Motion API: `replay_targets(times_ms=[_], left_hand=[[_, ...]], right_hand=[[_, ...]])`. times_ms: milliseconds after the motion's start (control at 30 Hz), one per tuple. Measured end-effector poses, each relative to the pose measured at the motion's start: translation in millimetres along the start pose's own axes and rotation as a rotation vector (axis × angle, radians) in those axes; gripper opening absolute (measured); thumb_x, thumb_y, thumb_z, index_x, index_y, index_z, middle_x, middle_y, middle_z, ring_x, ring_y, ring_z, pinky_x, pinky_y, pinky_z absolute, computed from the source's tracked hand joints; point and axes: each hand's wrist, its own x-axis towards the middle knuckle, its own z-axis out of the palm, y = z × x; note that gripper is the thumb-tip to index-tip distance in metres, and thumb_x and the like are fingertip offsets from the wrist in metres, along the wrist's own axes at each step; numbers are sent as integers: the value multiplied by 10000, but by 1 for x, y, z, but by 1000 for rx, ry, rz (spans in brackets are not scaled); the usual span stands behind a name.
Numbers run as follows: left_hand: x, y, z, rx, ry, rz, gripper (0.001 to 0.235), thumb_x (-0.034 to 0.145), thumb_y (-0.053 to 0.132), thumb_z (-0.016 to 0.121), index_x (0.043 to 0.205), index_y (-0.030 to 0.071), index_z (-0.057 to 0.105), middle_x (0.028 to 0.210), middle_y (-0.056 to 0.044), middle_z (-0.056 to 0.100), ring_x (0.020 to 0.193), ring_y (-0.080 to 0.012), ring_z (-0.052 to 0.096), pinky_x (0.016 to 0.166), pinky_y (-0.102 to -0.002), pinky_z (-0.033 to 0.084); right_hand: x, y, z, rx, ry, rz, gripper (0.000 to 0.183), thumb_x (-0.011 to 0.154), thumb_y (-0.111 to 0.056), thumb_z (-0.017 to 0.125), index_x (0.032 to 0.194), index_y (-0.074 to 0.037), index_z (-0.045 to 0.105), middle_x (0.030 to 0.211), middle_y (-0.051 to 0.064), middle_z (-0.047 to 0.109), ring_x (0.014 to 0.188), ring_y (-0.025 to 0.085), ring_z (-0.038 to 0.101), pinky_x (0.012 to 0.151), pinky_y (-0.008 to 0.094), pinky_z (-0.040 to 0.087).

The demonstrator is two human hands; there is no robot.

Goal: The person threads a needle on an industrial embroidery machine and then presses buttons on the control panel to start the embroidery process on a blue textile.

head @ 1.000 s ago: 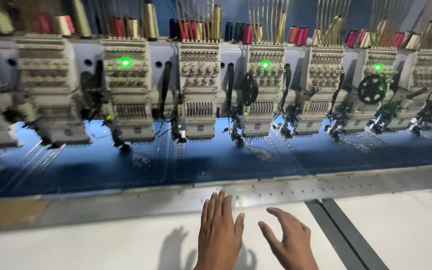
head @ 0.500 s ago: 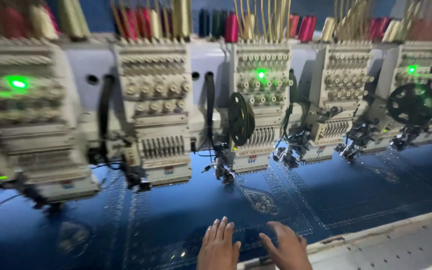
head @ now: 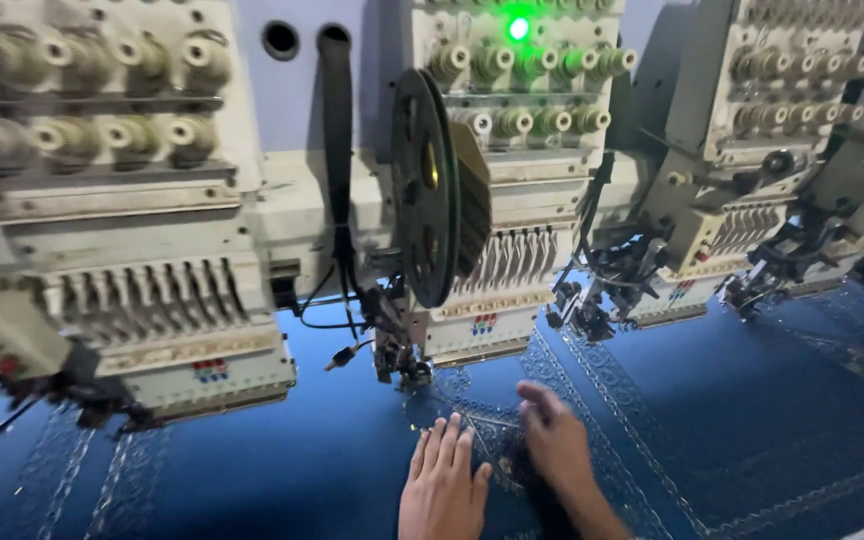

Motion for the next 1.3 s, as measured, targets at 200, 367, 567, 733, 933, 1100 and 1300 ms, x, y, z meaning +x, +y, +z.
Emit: replay_targets(times_ms=[200,367,567,733,933,1100,1300], left_hand=[[25,18,-22,-81,212,18,179,1025,257,526,1028,105,619,1081,-103,625,1011,-307,553,866,-467,458],[19,20,-24,-40,174,43,185,1037,224,541,981,76,637,985,-99,592,932,-283,543,840,-460,460],[15,21,-15,115,148,80,219,1035,255,562,1004,65,665,982,-114,625,899,-287,549,793,-452,452],[15,21,-16,227,141,110,304,1058,335,556,969,68,672,945,-116,598,903,-308,508,782,-489,409],[13,29,-21,220,100,52,301,1072,353,537,957,93,635,949,-111,552,887,-306,492,780,-468,396],[12,29,-25,149,185,24,283,1048,350,543,942,99,621,935,-117,566,868,-317,503,768,-490,397],[11,36,-26,128,115,5,326,1070,386,521,992,78,594,961,-134,545,886,-326,489,772,-496,393]], right_hand=[[61,-9,13,816,-7,599,582,981,-5,462,1549,3,336,1552,194,513,1134,361,670,914,390,590],[68,-50,5,833,-107,708,695,963,48,570,1587,31,265,1390,245,543,1071,323,656,905,313,614],[63,-46,-7,604,-208,684,175,986,-68,705,1108,46,652,865,180,731,720,254,687,668,344,593],[48,-55,-21,516,-229,604,127,981,-14,679,867,29,647,723,172,663,601,249,599,570,337,533],[53,-13,-18,718,-202,608,313,886,-48,776,1151,98,698,800,211,724,604,254,667,612,323,588],[61,-24,-14,668,-308,618,429,858,-19,779,1255,116,688,806,201,695,625,244,632,608,317,573],[56,-53,-34,403,-324,468,187,942,-30,682,1040,92,785,719,170,692,598,229,600,596,326,527]])
